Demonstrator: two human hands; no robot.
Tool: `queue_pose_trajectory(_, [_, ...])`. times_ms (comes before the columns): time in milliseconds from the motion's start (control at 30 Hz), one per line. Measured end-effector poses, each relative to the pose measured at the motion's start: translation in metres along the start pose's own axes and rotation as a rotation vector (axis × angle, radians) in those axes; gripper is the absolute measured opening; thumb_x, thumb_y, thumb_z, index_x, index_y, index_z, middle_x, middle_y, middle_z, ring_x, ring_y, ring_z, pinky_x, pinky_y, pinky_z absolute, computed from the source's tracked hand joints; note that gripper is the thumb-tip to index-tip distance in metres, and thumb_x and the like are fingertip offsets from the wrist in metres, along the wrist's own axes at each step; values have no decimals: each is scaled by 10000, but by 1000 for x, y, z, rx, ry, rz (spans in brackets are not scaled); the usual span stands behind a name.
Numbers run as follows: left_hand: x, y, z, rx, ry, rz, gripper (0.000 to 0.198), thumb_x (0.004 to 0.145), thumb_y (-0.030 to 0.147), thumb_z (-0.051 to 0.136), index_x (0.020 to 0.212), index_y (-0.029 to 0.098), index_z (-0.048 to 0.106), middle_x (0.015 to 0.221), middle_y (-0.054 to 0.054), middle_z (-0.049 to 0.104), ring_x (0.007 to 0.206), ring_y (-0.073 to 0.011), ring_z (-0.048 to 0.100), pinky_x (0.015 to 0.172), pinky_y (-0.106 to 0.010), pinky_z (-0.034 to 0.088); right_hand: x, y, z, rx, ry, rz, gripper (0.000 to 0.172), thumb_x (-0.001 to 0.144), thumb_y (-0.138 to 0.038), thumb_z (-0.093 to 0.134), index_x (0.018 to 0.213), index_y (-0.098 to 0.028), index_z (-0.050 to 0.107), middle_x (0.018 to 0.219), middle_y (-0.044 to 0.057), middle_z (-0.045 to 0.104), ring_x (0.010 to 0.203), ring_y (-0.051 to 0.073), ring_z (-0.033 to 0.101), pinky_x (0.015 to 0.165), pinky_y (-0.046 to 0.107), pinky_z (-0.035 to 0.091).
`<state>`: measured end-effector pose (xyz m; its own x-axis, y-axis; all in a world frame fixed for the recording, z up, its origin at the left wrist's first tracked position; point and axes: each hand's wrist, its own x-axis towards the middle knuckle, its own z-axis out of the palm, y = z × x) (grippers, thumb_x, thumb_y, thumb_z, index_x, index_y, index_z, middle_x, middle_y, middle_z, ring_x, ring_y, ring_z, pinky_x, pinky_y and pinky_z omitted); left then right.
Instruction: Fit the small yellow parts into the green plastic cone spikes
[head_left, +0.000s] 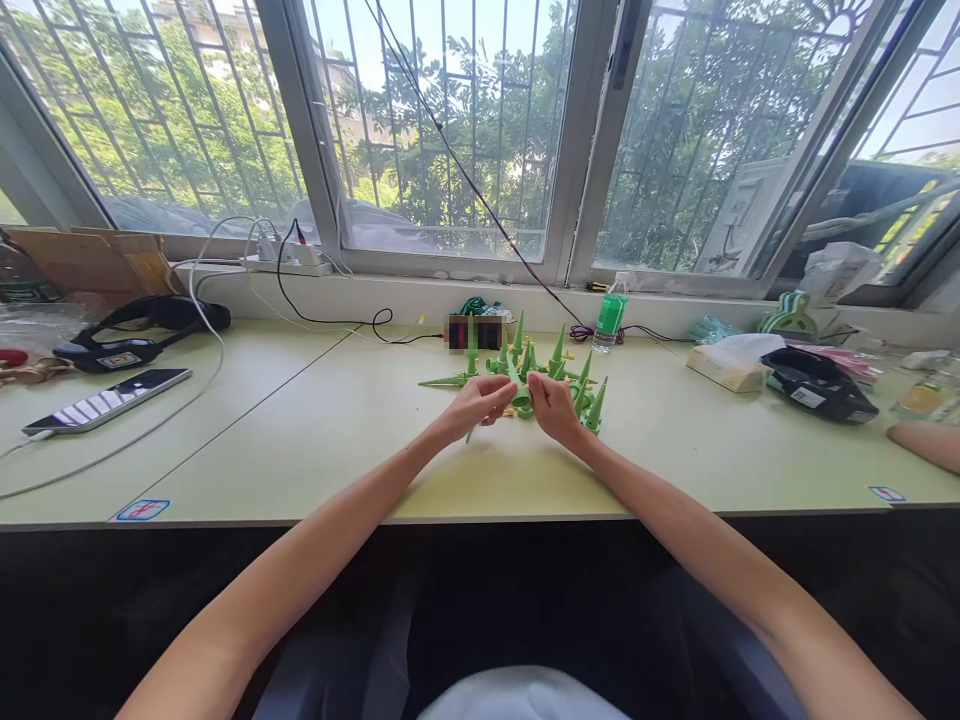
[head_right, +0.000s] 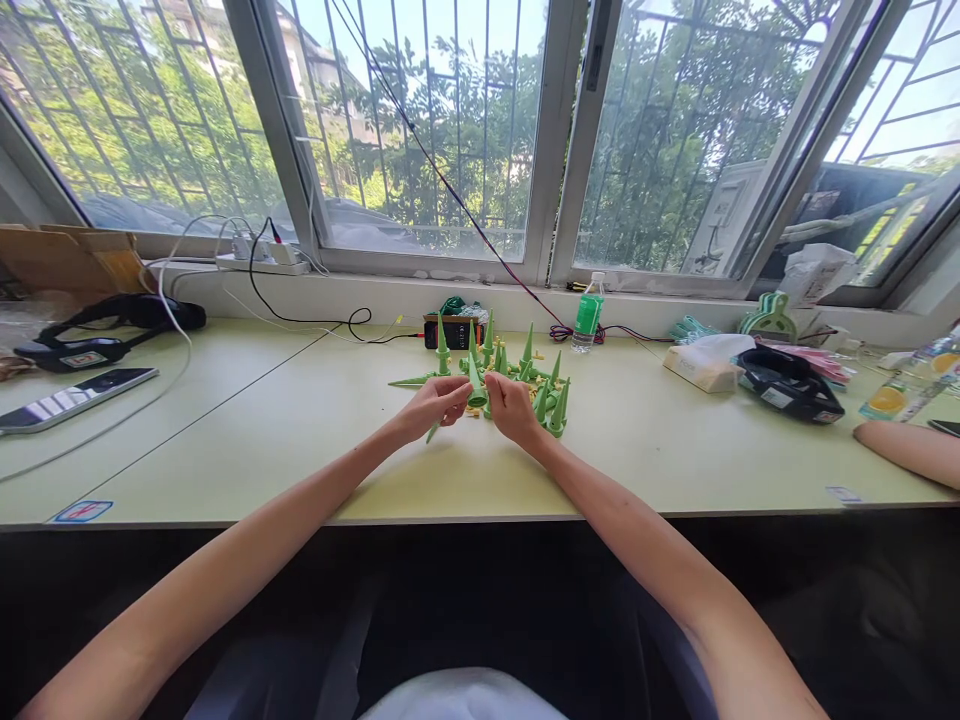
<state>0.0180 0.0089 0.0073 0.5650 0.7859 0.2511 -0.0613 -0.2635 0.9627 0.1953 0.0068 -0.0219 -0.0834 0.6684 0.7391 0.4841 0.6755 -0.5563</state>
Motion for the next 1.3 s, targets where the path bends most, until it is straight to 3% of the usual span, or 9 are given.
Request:
queue_pose_trajectory(133, [-2,4,5,86,79,42,452,697,527,780,754,157,527,672,40,446,486,-37,363,410,-194,243,1,2,1,7,10,-1,514,1008,-512,316,591,-225,409,490,-21,392,500,142,464,598,290,399])
queue_pose_trajectory(300, [1,-1,7,229,145,132,470,642,509,811,836,137,599,740,23,492,519,-45,441,444,-186,318,2,3,3,-3,7,22,559,1004,-510,329,522,-233,391,458,6,395,588,194,601,573,283,405])
queue_pose_trajectory(500, [7,-10,4,308,197,170,493,716,511,759,1028,164,598,750,44,488,515,-45,446,484,-186,351,2,0,4,-43,43,54,553,1005,-549,304,595,-210,457,498,-22,428,468,119,398,523,269,321])
queue_pose_trajectory(633, [8,-9,5,314,211,200,569,734,514,752,1157,207,529,749,61,496,509,-47,454,497,-180,356,2,-6,2,-46,90,70,548,1008,-578,272,613,-219,391,514,-26,421,474,114,359,519,276,295])
queue_pose_trajectory(700, [8,-7,6,309,220,197,543,742,540,740,1107,199,528,719,63,504,492,-45,434,484,-177,334,2,-9,1,-39,122,65,535,1007,-587,270,633,-223,385,527,-23,434,477,117,371,522,278,302])
queue_pose_trajectory(800, [8,-4,7,300,260,173,493,811,645,611,869,156,573,621,47,488,458,-49,389,457,-190,302,2,-11,-1,-30,158,63,514,1006,-589,274,654,-229,376,539,-20,442,479,122,376,522,282,307])
queue_pose_trajectory(933, [7,-1,7,270,176,9,757,875,759,352,552,119,594,473,-17,462,410,-69,373,426,-226,265,2,-10,-2,-22,131,51,496,1011,-572,270,666,-230,370,558,-21,444,486,121,376,531,281,313])
queue_pose_trajectory(1100, [6,1,6,143,44,-177,829,843,806,341,567,98,672,482,-66,525,385,-70,365,403,-236,203,0,-9,0,-7,-23,-11,493,1017,-551,275,667,-222,387,574,-19,448,514,121,392,553,280,322])
queue_pose_trajectory(1300, [4,1,5,55,45,-177,698,798,763,515,670,98,684,575,-51,549,436,-61,365,406,-222,194,-1,-3,1,32,-36,-8,498,1012,-562,282,663,-222,387,571,-13,463,513,122,403,547,284,328])
